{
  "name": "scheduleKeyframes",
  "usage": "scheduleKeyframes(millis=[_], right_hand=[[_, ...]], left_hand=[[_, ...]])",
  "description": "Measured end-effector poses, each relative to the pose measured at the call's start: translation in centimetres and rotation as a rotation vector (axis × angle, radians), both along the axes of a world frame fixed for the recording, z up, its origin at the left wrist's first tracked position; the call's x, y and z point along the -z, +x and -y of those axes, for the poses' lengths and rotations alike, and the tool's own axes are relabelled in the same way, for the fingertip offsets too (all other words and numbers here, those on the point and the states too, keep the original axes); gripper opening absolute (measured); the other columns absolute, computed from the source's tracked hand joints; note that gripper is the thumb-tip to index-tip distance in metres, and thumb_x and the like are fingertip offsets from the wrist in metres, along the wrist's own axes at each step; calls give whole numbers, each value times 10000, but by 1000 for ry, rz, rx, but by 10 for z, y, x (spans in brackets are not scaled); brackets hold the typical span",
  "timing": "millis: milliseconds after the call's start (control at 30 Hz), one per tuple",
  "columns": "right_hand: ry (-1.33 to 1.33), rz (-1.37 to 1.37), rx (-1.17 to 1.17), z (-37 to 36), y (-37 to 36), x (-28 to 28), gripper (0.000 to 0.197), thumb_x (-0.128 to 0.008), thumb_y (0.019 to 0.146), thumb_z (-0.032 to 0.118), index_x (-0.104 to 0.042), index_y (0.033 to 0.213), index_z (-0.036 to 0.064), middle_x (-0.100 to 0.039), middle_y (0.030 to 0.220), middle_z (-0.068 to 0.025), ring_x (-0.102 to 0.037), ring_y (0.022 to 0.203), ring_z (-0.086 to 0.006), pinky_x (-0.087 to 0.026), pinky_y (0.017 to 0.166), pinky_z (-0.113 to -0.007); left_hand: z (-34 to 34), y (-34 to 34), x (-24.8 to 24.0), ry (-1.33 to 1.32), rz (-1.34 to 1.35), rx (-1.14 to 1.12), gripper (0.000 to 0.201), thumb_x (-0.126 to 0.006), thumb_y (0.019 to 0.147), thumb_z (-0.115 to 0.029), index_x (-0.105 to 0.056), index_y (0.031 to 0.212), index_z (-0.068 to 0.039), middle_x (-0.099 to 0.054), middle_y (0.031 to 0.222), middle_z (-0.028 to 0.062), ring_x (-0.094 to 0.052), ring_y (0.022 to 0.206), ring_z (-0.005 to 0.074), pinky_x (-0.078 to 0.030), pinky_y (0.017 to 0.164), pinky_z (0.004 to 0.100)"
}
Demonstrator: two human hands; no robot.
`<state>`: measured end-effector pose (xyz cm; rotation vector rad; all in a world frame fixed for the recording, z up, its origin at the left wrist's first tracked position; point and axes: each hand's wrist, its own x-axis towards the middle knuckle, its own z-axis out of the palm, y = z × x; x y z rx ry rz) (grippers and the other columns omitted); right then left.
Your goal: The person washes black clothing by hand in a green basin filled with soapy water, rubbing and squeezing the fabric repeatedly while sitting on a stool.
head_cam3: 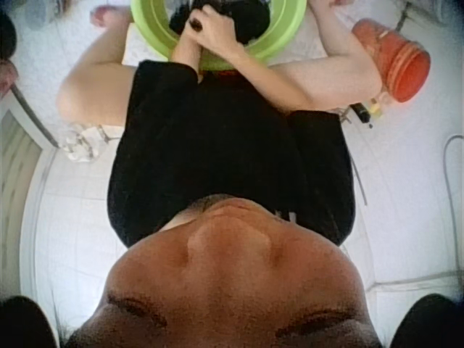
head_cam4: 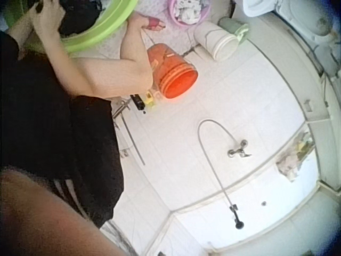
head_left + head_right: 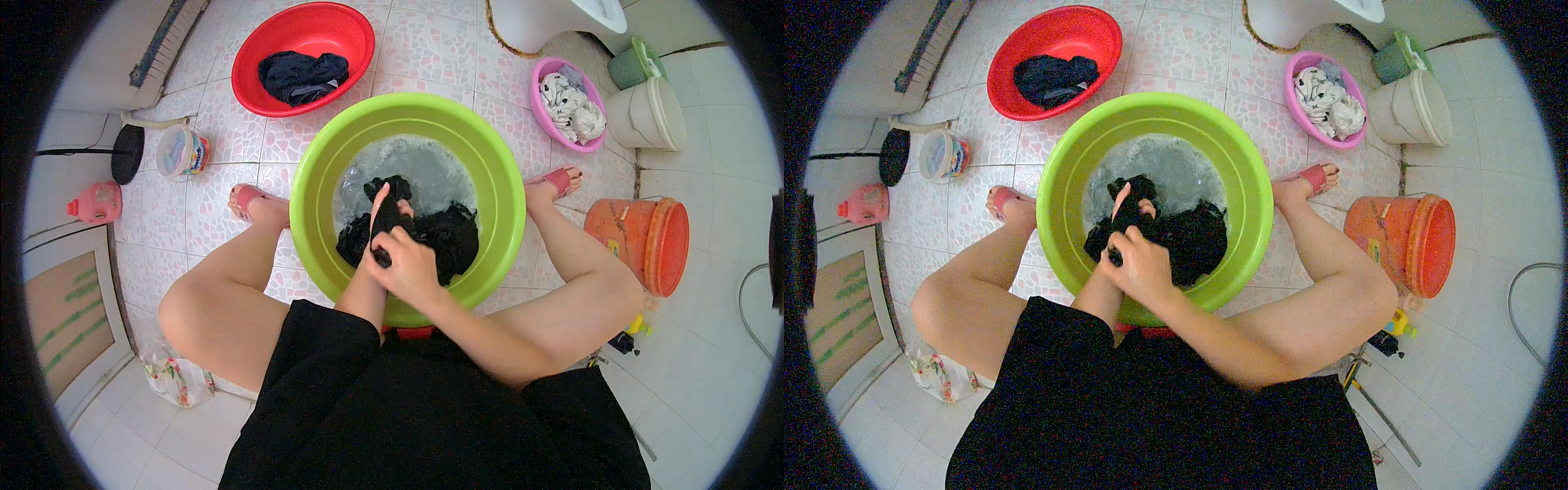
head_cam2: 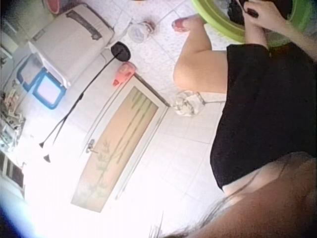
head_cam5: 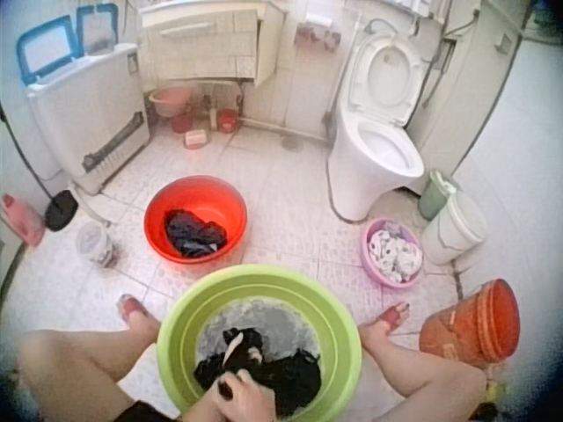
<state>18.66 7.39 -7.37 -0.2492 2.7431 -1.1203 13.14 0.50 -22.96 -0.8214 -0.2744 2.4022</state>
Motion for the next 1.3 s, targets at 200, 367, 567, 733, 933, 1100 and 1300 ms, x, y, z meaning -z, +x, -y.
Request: scheduleKeyframes(millis=[200,367,567,733,933,1100,1300], right_hand=[[372,319,348,-64,-103,65,290,-526,768,349,-681,844,117,-635,780,-165,-612,708,-338,-487,658,-430],[196,98,321,-61,-79,75,303,-519,794,348,-625,854,71,-597,879,-191,-577,792,-355,-465,683,-426],[-15,-70,95,-3,-3,11,189,-588,749,281,-586,744,91,-513,764,-110,-572,601,-299,-471,522,-409],[165,-89,166,-16,-47,34,199,-557,743,274,-647,676,109,-603,674,-133,-589,580,-310,-477,528,-403],[169,417,374,-96,-104,82,328,-570,730,357,-654,821,53,-621,894,-171,-588,815,-339,-460,717,-408],[-268,654,411,-101,-93,41,422,-625,726,437,-594,906,57,-582,979,-145,-551,947,-262,-414,819,-358],[-528,612,3,-113,-85,17,432,-744,664,264,-542,1001,85,-497,1093,-84,-449,1054,-208,-355,904,-323]], left_hand=[[-41,6,-52,-594,-38,180,438,-385,847,-484,-535,1063,-133,-544,1104,55,-514,1007,236,-418,842,424],[-19,-7,-72,-535,97,232,467,-423,804,-538,-599,948,-130,-610,901,69,-567,821,262,-438,783,438],[-10,-9,-25,-266,7,215,426,-526,790,-481,-560,781,-57,-558,671,99,-543,615,245,-478,582,364],[-21,19,-19,-785,-23,-44,368,-452,850,-430,-565,906,-84,-594,827,88,-586,719,207,-496,666,353],[-48,2,-93,-688,-105,351,287,-397,872,-298,-563,985,-92,-600,924,54,-571,839,209,-465,742,380],[-5,-2,-81,-748,-118,412,348,-470,852,-321,-527,1090,-75,-578,1062,93,-549,938,239,-433,819,373],[28,1,-81,-1352,-397,786,844,-590,750,-199,-48,1388,-94,-259,1353,240,-348,1214,345,-328,966,426]])
